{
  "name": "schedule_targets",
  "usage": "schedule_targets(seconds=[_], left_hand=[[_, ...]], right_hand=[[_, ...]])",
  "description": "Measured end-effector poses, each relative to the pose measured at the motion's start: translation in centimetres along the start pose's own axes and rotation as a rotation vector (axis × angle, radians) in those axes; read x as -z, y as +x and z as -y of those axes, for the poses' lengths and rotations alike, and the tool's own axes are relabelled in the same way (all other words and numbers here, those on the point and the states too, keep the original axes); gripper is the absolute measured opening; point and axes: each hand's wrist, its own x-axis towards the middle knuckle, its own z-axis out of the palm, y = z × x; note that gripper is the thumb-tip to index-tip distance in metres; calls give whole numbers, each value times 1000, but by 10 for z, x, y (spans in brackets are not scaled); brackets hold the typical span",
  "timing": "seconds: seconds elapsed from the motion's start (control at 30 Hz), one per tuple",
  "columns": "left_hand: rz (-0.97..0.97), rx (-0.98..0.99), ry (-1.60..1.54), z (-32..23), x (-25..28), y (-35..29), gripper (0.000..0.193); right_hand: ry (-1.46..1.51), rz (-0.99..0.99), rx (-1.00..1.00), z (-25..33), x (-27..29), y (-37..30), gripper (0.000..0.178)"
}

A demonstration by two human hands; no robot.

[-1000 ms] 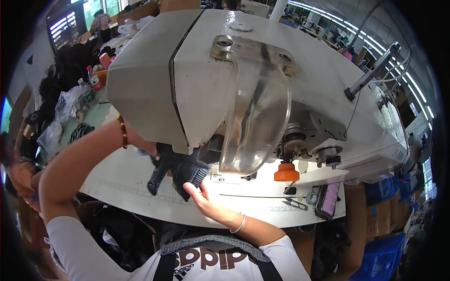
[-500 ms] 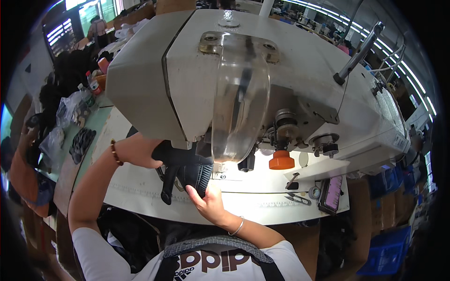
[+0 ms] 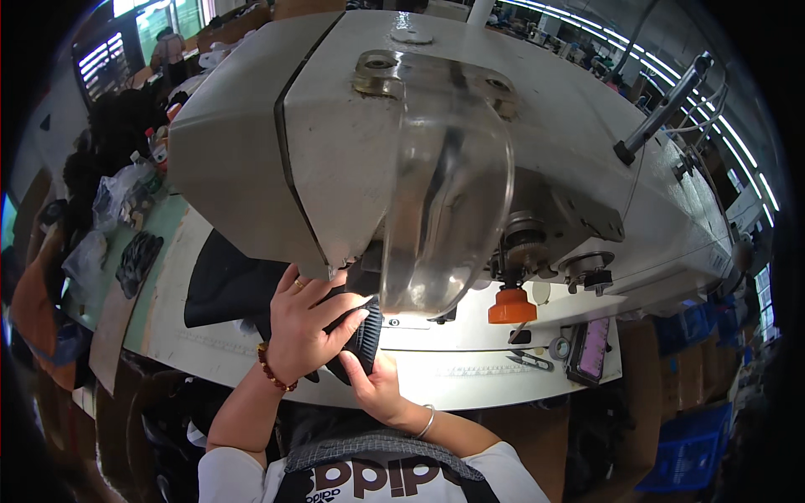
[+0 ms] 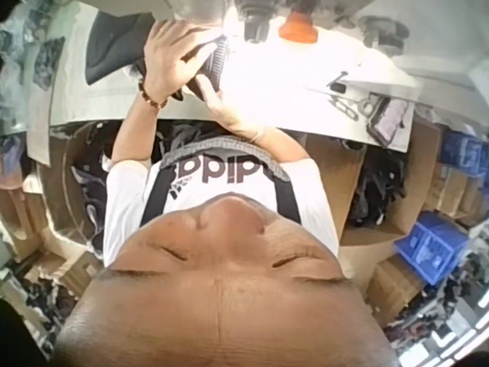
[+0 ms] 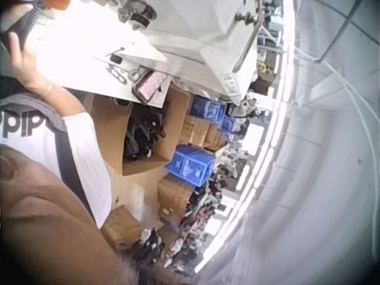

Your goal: The person takes shoe upper pieces from a box and stitches them together using a sewing machine.

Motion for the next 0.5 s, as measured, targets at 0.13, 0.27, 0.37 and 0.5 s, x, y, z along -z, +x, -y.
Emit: schedule_targets(seconds=[0.13,0.27,0.37,0.5], left_hand=[[-18,-27,31,0,-1,4,16],[-29,-54,110,0,-3,3,13],[-15,-36,93,3,-4,1,13],[-11,-31,38,12,-9,2,19]], right_hand=[[-55,33,26,2,2,4,10],[-25,19,25,3,4,6,6],[-57,25,21,2,4,7,12],[-92,44,47,-1,5,12,15]])
